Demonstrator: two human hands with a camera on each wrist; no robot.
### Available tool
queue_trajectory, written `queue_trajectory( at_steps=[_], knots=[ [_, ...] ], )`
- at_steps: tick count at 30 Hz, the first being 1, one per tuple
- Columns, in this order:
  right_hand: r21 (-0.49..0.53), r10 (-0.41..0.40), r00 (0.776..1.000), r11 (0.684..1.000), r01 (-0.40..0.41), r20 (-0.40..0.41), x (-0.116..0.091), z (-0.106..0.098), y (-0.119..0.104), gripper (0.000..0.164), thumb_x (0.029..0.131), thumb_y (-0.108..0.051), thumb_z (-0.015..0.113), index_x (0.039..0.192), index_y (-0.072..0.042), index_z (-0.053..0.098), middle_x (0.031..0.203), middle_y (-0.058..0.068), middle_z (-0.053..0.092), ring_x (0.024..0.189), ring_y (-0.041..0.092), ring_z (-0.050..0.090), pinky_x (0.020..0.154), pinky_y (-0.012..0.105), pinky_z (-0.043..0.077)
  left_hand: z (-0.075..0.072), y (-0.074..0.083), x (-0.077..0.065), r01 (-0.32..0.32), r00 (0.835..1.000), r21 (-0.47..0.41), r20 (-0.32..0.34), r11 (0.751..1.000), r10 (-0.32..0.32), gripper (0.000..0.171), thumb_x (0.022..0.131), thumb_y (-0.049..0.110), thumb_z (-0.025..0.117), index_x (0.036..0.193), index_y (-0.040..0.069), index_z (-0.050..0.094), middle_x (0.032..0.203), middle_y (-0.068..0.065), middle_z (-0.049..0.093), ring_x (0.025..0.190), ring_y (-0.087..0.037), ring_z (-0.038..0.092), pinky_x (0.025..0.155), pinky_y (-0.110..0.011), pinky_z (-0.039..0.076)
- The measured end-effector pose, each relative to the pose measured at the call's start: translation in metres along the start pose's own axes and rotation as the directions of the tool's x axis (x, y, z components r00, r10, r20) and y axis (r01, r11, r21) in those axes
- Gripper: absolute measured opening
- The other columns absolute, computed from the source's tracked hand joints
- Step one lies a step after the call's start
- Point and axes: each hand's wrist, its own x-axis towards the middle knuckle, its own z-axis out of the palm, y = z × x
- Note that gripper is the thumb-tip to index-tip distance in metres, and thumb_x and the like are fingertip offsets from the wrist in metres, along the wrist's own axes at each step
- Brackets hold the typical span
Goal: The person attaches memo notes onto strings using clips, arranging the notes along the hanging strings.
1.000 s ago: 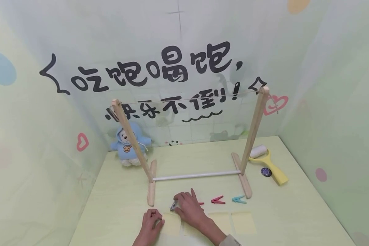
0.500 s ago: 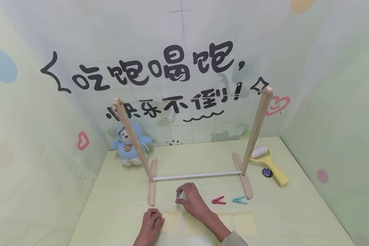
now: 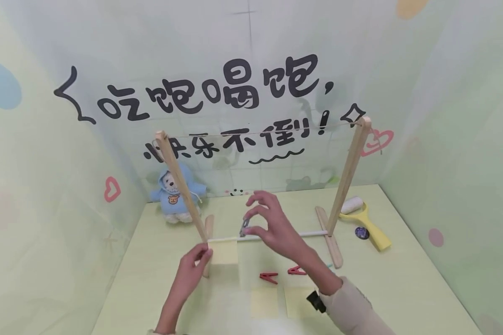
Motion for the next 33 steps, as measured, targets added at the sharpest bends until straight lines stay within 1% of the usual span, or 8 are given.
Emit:
queue_trajectory(
  at_steps=[6, 9, 14, 16, 20, 24, 29, 33],
  knots=[
    [-0.033, -0.140, 0.989, 0.990, 0.139, -0.042, 0.043, -0.033, -0.027, 0.029, 0.081, 0.007, 0.091, 0.101, -0.005, 0.075, 0.131, 0.017, 0.060, 0.149, 0.043, 0.044, 0.121, 0.045, 0.042, -0.027, 0.056, 0.041, -0.089, 0.996, -0.037, -0.015, 0.995, 0.088, 0.016, 0.112, 0.013, 0.063, 0.120, 0.002, 0.072, 0.108, -0.011, 0.077, 0.115, -0.035, 0.075, 0.107, -0.053, 0.058],
    [-0.039, -0.197, 0.978, 0.980, 0.194, -0.066, 0.061, -0.046, -0.036, 0.028, 0.080, 0.009, 0.090, 0.101, -0.002, 0.076, 0.131, 0.019, 0.060, 0.149, 0.045, 0.044, 0.124, 0.035, 0.039, -0.038, 0.082, 0.059, -0.126, 0.992, -0.069, -0.017, 0.990, 0.125, 0.022, 0.113, 0.015, 0.063, 0.126, -0.001, 0.071, 0.113, -0.016, 0.077, 0.127, -0.041, 0.072, 0.114, -0.056, 0.053],
    [-0.001, -0.214, 0.971, 0.977, 0.215, -0.102, 0.092, -0.075, -0.051, 0.025, 0.081, 0.013, 0.087, 0.102, 0.004, 0.076, 0.127, 0.022, 0.062, 0.151, 0.044, 0.046, 0.133, 0.041, 0.029, -0.051, 0.117, 0.082, -0.189, 0.982, -0.105, -0.031, 0.976, 0.187, 0.022, 0.112, 0.013, 0.064, 0.126, -0.002, 0.070, 0.114, -0.022, 0.076, 0.131, -0.041, 0.070, 0.117, -0.051, 0.052],
    [-0.001, -0.208, 0.971, 0.978, 0.209, -0.120, 0.105, -0.087, -0.056, 0.024, 0.082, 0.014, 0.086, 0.102, 0.005, 0.077, 0.125, 0.022, 0.063, 0.150, 0.040, 0.048, 0.132, 0.044, 0.030, -0.056, 0.129, 0.089, -0.201, 0.979, -0.101, -0.044, 0.974, 0.198, 0.022, 0.112, 0.013, 0.064, 0.126, -0.003, 0.070, 0.115, -0.023, 0.076, 0.131, -0.042, 0.070, 0.117, -0.051, 0.052],
    [-0.040, -0.185, 0.974, 0.983, 0.181, -0.134, 0.129, -0.103, -0.060, 0.022, 0.085, 0.011, 0.087, 0.104, 0.006, 0.077, 0.124, 0.020, 0.064, 0.145, 0.032, 0.051, 0.129, 0.043, 0.033, -0.067, 0.146, 0.098, -0.198, 0.980, -0.106, -0.057, 0.974, 0.193, 0.026, 0.112, 0.014, 0.063, 0.132, -0.003, 0.069, 0.124, -0.025, 0.075, 0.133, -0.042, 0.069, 0.117, -0.053, 0.052],
    [-0.061, -0.140, 0.982, 0.989, 0.133, -0.129, 0.150, -0.111, -0.059, 0.020, 0.087, 0.008, 0.088, 0.104, 0.006, 0.078, 0.125, 0.016, 0.064, 0.138, 0.027, 0.051, 0.124, 0.042, 0.036, -0.075, 0.157, 0.106, -0.217, 0.976, -0.122, -0.061, 0.969, 0.211, 0.026, 0.113, 0.014, 0.061, 0.132, -0.003, 0.068, 0.125, -0.025, 0.074, 0.133, -0.041, 0.069, 0.117, -0.052, 0.052],
    [-0.061, -0.084, 0.989, 0.995, 0.077, -0.121, 0.168, -0.114, -0.056, 0.016, 0.090, 0.006, 0.086, 0.104, 0.005, 0.078, 0.123, 0.015, 0.065, 0.130, 0.024, 0.055, 0.118, 0.041, 0.040, -0.078, 0.168, 0.117, -0.253, 0.967, -0.110, -0.061, 0.961, 0.247, 0.024, 0.114, 0.013, 0.060, 0.129, -0.004, 0.069, 0.129, -0.025, 0.074, 0.137, -0.040, 0.067, 0.118, -0.051, 0.052],
    [-0.062, -0.053, 0.992, 0.997, 0.046, -0.112, 0.179, -0.114, -0.055, 0.015, 0.092, 0.004, 0.085, 0.105, 0.006, 0.078, 0.124, 0.016, 0.065, 0.129, 0.024, 0.057, 0.119, 0.038, 0.040, -0.078, 0.176, 0.125, -0.271, 0.962, -0.105, -0.066, 0.957, 0.265, 0.024, 0.114, 0.012, 0.060, 0.129, -0.004, 0.069, 0.128, -0.025, 0.073, 0.137, -0.039, 0.067, 0.118, -0.050, 0.051]
  ],
)
